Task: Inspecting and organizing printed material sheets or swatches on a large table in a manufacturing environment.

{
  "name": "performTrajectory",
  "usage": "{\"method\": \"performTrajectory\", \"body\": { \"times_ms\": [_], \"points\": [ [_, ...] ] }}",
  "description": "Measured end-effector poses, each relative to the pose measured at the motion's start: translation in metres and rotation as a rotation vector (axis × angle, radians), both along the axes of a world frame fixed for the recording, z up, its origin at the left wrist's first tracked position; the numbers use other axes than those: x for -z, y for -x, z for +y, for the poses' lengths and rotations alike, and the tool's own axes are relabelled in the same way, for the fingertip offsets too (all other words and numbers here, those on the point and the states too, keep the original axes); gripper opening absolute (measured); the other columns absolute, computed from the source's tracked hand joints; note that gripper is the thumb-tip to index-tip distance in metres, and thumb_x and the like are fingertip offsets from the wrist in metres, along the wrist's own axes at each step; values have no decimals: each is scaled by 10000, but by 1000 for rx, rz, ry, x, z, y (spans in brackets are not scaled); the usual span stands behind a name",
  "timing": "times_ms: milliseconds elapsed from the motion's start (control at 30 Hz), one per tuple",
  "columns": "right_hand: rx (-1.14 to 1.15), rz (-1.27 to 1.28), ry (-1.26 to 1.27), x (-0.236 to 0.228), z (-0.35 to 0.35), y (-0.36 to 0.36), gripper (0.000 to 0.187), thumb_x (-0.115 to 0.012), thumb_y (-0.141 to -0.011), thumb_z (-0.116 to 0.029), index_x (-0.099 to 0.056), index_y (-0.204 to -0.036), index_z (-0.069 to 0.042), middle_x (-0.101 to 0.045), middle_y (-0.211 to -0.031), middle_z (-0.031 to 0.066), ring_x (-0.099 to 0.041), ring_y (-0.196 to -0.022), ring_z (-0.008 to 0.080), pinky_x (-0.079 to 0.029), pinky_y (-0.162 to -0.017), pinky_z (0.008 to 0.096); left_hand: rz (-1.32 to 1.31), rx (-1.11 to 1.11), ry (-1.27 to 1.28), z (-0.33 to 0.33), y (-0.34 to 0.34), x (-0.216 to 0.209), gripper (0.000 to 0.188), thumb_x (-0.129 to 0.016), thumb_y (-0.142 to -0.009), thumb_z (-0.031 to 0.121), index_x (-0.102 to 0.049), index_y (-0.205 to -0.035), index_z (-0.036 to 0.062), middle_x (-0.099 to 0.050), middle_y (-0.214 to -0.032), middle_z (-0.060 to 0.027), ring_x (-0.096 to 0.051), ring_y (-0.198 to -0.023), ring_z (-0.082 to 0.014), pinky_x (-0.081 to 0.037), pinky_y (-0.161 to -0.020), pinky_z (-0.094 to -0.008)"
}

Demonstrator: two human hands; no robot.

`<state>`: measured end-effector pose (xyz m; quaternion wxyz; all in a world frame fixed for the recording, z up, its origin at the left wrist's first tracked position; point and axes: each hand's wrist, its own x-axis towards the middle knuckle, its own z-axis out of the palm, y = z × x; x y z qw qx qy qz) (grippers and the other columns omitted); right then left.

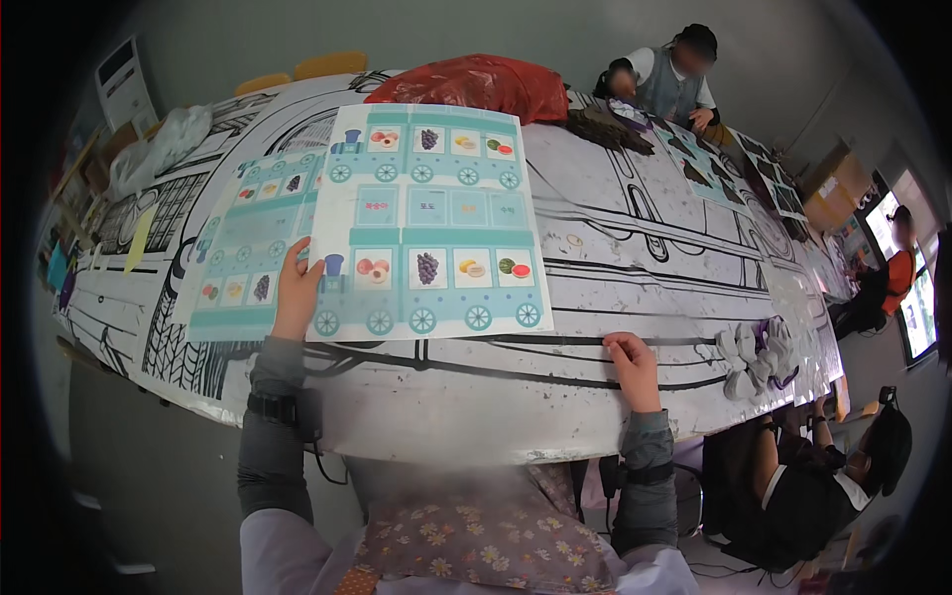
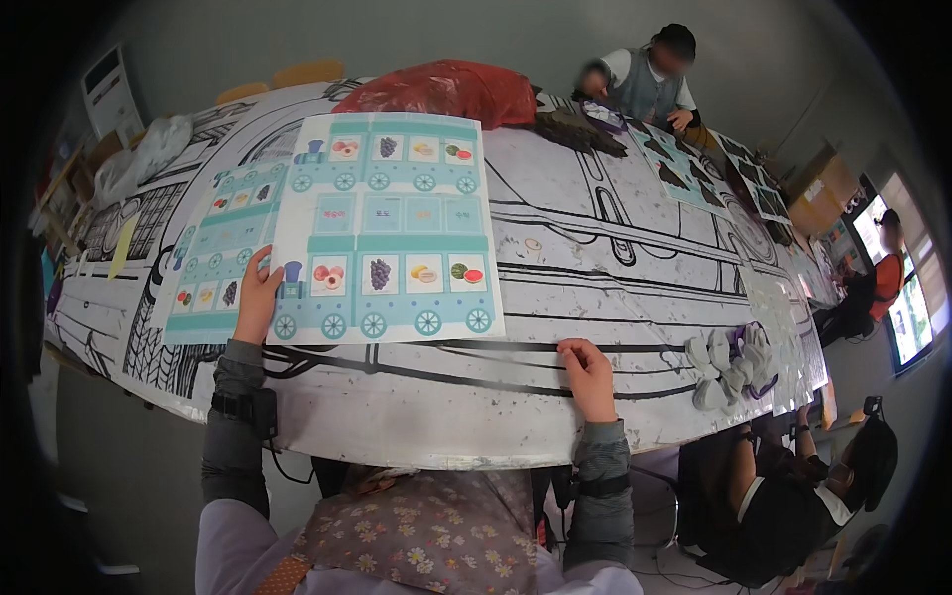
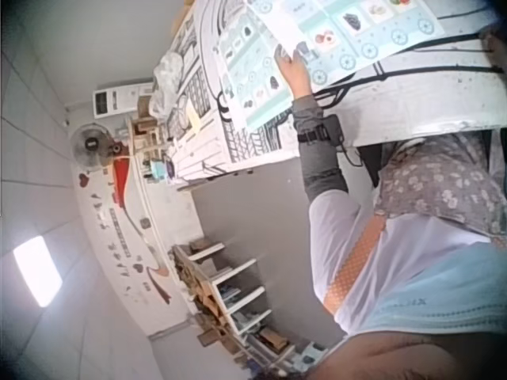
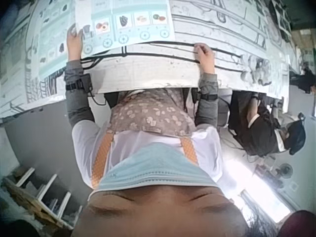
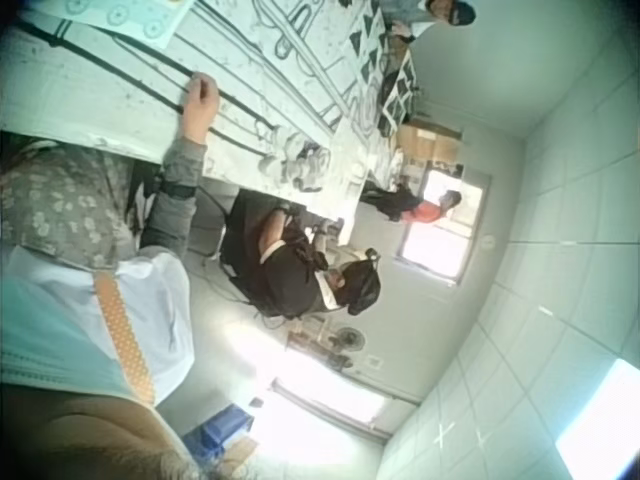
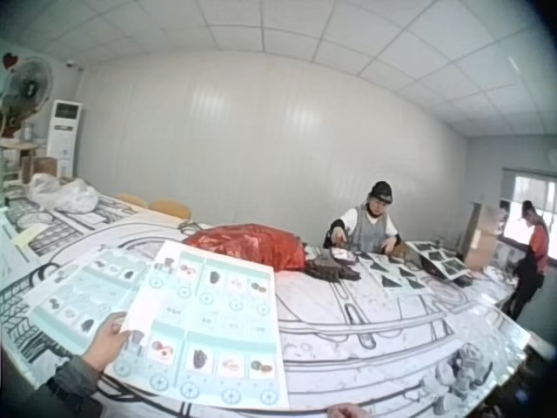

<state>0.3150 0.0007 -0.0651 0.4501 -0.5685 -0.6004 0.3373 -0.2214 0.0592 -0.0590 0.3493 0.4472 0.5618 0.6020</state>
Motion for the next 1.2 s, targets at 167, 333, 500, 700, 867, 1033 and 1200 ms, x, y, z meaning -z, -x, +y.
{"method": "performTrajectory", "body": {
  "times_ms": [167, 333, 500, 700, 867, 1033, 1200],
  "points": [
    [-5, -19, 19, -1, 0, -2, 148, -546, -934, -48, -649, -1029, -1, -667, -906, 3, -556, -770, 56, -447, -713, 208, -9, -2, -4, 0, 0, 0, 476, -530, -923, 1, -392, -1378, 19, -671, -1005, -101, -614, -882, -113, -467, -749, -227],
    [-11, 2, 4, -1, 0, -1, 142, -544, -939, -45, -648, -1026, -4, -662, -908, -2, -552, -770, 55, -447, -716, 209, 0, 4, -11, -1, 0, 0, 476, -544, -924, 15, -397, -1376, 23, -675, -967, -83, -606, -868, -97, -460, -742, -222],
    [-14, -10, 7, -2, 0, 0, 142, -543, -941, -47, -647, -1026, -3, -661, -909, -1, -550, -771, 54, -445, -719, 208, 0, 15, 2, -1, 2, 1, 472, -549, -926, 36, -412, -1378, 43, -661, -1004, -102, -605, -886, -115, -473, -761, -223],
    [11, 8, -2, 0, -2, -1, 137, -555, -931, -50, -656, -1012, -4, -661, -884, -2, -543, -756, 51, -442, -698, 208, 14, 3, -6, 0, -4, -2, 484, -548, -925, 24, -391, -1383, 19, -669, -911, -63, -584, -791, -76, -439, -686, -208],
    [5, -4, 6, -2, -1, 1, 135, -565, -927, -62, -665, -1003, -13, -627, -816, -26, -512, -718, 41, -417, -642, 203, -5, 22, -19, 0, 6, 6, 477, -551, -923, 34, -411, -1380, 37, -663, -959, -91, -609, -842, -109, -474, -735, -225],
    [16, 8, -8, 4, -1, -4, 130, -574, -923, -71, -665, -994, -12, -587, -765, -35, -476, -689, 39, -393, -609, 205, 31, 2, -43, 4, 1, 7, 488, -548, -917, 22, -401, -1382, 27, -624, -810, -18, -505, -680, -43, -366, -581, -185],
    [12, 6, -26, 1, -2, 0, 134, -577, -919, -81, -663, -991, -8, -577, -749, -34, -470, -674, 42, -388, -601, 203, 22, 0, -47, -1, -1, 1, 465, -529, -924, 16, -406, -1372, 28, -647, -857, -36, -550, -738, -60, -414, -627, -199]
  ]
}}
